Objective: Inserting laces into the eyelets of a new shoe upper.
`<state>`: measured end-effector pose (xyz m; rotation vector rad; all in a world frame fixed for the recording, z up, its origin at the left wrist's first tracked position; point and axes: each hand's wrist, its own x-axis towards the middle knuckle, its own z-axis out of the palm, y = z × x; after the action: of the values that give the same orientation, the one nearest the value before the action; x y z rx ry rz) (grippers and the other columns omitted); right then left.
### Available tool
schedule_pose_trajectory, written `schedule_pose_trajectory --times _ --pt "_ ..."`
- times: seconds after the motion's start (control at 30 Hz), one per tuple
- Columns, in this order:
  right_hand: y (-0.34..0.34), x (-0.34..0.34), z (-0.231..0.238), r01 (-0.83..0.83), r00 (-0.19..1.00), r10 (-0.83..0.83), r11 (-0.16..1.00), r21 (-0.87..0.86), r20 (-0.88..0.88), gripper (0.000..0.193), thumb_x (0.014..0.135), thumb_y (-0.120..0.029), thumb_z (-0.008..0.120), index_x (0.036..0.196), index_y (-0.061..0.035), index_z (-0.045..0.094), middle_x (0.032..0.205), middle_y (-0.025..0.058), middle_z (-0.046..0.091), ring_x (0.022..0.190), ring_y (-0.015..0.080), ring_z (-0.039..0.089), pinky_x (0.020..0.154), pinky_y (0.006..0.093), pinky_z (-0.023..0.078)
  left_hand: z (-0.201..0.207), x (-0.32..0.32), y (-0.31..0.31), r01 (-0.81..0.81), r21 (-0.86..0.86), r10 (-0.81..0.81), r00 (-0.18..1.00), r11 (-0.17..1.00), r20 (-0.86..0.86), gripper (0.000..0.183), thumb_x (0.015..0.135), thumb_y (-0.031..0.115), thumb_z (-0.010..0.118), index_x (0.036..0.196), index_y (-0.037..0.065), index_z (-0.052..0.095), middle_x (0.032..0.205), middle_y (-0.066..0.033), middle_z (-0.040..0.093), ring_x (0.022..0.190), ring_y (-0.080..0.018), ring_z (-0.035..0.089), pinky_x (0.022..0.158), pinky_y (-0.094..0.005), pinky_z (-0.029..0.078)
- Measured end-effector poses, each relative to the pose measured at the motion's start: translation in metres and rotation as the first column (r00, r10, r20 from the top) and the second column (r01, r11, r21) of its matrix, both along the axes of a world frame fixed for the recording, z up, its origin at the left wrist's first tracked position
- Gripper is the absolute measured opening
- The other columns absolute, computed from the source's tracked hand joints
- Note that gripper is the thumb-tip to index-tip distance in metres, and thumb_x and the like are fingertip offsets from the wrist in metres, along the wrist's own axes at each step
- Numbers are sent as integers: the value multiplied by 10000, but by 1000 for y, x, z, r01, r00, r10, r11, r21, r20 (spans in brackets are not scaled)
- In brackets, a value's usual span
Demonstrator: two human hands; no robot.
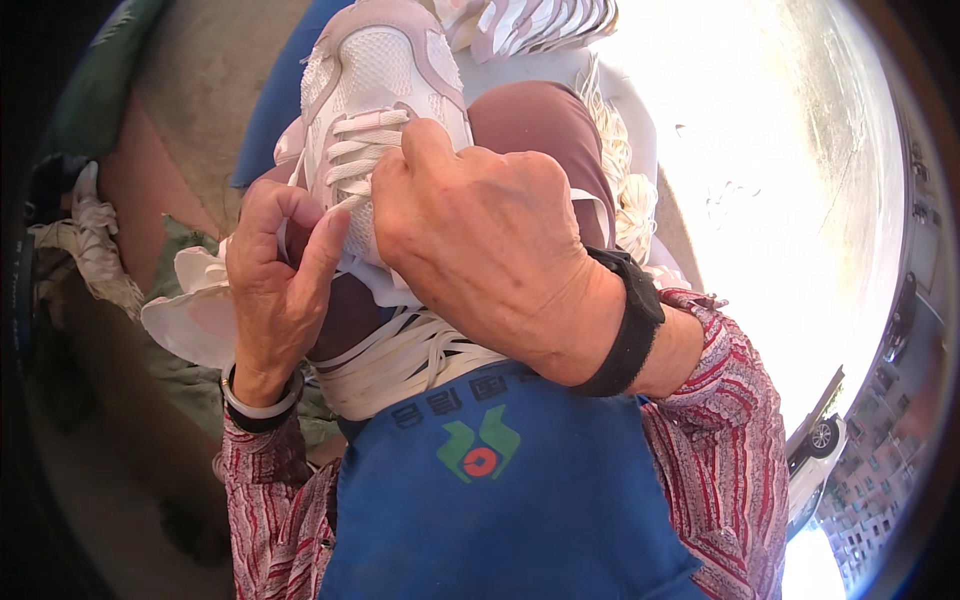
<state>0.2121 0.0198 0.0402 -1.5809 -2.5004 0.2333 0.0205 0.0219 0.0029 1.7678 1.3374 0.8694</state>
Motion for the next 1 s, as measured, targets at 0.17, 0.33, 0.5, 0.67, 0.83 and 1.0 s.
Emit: schedule_pose_trajectory --times 0.17,0.33,0.5,0.67,0.83,1.0 --pt "19 1 17 -151 961 168 984 -94 219 57 766 -72 642 798 -48 600 789 103 641 668 281 672 577 391 524 7 6 8 70 168 -54 994 983 -97 172 822 10 714 866 11 548 780 -92 546 652 -206 548 584 -338 447" --pt "46 23 -4 -276 958 272 960 -40 -92 67 766 -37 591 718 -14 551 641 76 599 562 202 604 503 350 447 0 4 10 50 269 -41 998 962 -40 172 804 -2 707 879 10 553 809 -113 558 685 -237 566 616 -350 472" --pt "52 39 -7 -295 776 -329 567 -770 -539 101 823 -74 609 742 -40 559 646 -88 465 549 6 411 469 198 292 1 3 5 107 166 -108 994 980 -4 261 799 -2 690 1046 45 620 892 -114 561 694 -256 593 606 -364 494" --pt "31 40 -17 -446 547 -368 632 -634 -751 64 854 -91 657 836 -29 652 715 -80 543 665 8 471 578 198 378 4 18 12 209 132 -208 978 969 -20 275 799 18 715 1066 59 664 902 -73 534 713 -182 513 642 -302 436" --pt "26 51 -10 -500 245 -521 655 -567 -818 83 888 -97 673 917 -25 700 767 -53 622 702 8 526 606 194 422 44 8 23 408 -285 -337 903 867 268 103 853 94 703 895 25 639 925 -20 546 747 -88 497 642 -236 403" --pt "23 59 -37 -221 512 -343 833 -507 -787 88 897 -114 669 888 -34 702 758 -3 632 644 56 551 560 259 447 35 -2 8 311 -447 -109 900 839 422 135 915 107 696 847 6 639 749 37 598 735 -52 515 628 -239 428"
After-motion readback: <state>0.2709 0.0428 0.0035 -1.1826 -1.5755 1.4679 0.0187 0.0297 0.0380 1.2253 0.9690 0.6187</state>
